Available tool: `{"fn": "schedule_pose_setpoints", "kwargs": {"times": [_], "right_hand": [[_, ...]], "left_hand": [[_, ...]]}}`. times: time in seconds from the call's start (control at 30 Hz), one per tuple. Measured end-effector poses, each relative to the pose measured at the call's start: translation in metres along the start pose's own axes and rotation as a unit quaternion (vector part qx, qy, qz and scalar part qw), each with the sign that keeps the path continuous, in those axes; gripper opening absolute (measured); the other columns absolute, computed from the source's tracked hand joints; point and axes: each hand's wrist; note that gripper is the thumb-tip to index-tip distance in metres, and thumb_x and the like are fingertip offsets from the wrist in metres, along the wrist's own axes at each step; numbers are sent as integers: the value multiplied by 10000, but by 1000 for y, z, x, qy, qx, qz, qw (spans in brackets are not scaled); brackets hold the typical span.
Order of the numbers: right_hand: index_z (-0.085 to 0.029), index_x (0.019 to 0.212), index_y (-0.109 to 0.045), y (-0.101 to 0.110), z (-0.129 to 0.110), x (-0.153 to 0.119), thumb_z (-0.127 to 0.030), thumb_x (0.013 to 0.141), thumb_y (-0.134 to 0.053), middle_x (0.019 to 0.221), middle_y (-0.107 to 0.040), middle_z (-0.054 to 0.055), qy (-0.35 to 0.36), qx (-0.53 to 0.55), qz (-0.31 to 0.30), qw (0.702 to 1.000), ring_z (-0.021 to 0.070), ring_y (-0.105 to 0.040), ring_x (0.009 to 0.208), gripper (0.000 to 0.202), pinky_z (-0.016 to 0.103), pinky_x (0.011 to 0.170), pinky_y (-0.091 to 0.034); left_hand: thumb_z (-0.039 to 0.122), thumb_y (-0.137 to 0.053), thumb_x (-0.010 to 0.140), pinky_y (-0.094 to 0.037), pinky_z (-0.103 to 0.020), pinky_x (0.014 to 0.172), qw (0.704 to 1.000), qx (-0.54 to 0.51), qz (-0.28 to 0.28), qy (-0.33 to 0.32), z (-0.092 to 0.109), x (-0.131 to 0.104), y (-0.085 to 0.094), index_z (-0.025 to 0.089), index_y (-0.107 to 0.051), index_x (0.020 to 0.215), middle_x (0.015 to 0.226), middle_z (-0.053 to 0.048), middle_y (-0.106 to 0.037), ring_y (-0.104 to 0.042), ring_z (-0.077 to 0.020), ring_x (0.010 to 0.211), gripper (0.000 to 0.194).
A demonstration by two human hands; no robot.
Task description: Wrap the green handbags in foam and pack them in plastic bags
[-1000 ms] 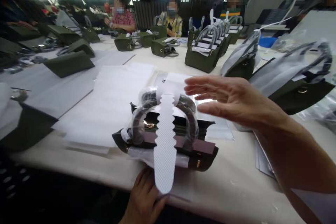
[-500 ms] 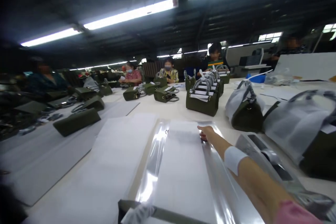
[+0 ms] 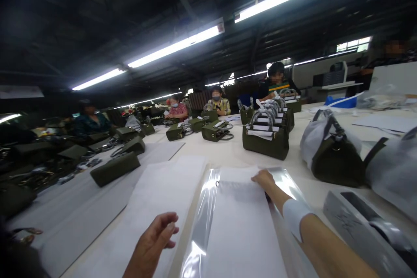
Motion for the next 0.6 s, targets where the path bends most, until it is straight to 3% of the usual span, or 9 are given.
{"fn": "schedule_pose_setpoints", "kwargs": {"times": [0.13,0.27,0.33,0.4,0.47,0.6], "right_hand": [[-127,1003,-524,-1,-32,-19,-320,836,-536,1001,-572,65,120,120,-134,976,150,-582,837,256,277,673,-507],[-161,1022,-522,4,-78,-68,-399,772,-598,1093,-568,91,221,205,-273,914,183,-596,900,353,308,753,-506],[-155,1068,-519,7,-96,-96,-391,762,-615,1077,-580,106,246,237,-382,859,186,-602,883,398,338,787,-493],[-151,1116,-505,8,-108,-116,-366,758,-625,1021,-601,109,249,246,-481,804,179,-607,839,435,342,765,-490],[-145,1103,-523,8,-115,-125,-385,747,-628,929,-623,93,269,212,-496,798,162,-606,750,442,310,680,-494],[-134,931,-591,9,-125,-129,-392,655,-701,899,-613,64,355,164,-370,843,152,-574,792,394,262,685,-467]], "left_hand": [[486,-633,676,-427,-406,888,990,-110,-31,83,31,34,-25,160,-454,1200,1310,-158,-415,-445,-297,1154,642],[521,-701,606,-319,-445,986,978,-196,-26,65,61,60,-50,182,-152,1378,1448,-179,-164,-196,-331,1317,1006],[526,-676,634,-357,-434,955,970,-239,-33,26,76,65,-56,225,-52,1388,1454,-160,-163,-215,-317,1316,1024],[499,-650,668,-410,-395,906,957,-284,-50,-33,88,63,-58,248,-104,1377,1399,-135,-315,-356,-287,1250,929],[456,-632,692,-445,-348,858,942,-317,-65,-87,95,57,-56,211,-263,1330,1250,-120,-503,-502,-252,1118,777],[416,-601,734,-485,-311,748,932,-333,-68,-126,100,45,-49,94,-513,1106,929,-113,-652,-618,-211,856,500]]}}
Point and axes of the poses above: each hand's wrist, its own x-axis towards the middle knuckle, its own y-axis out of the back of the hand, z = x × y
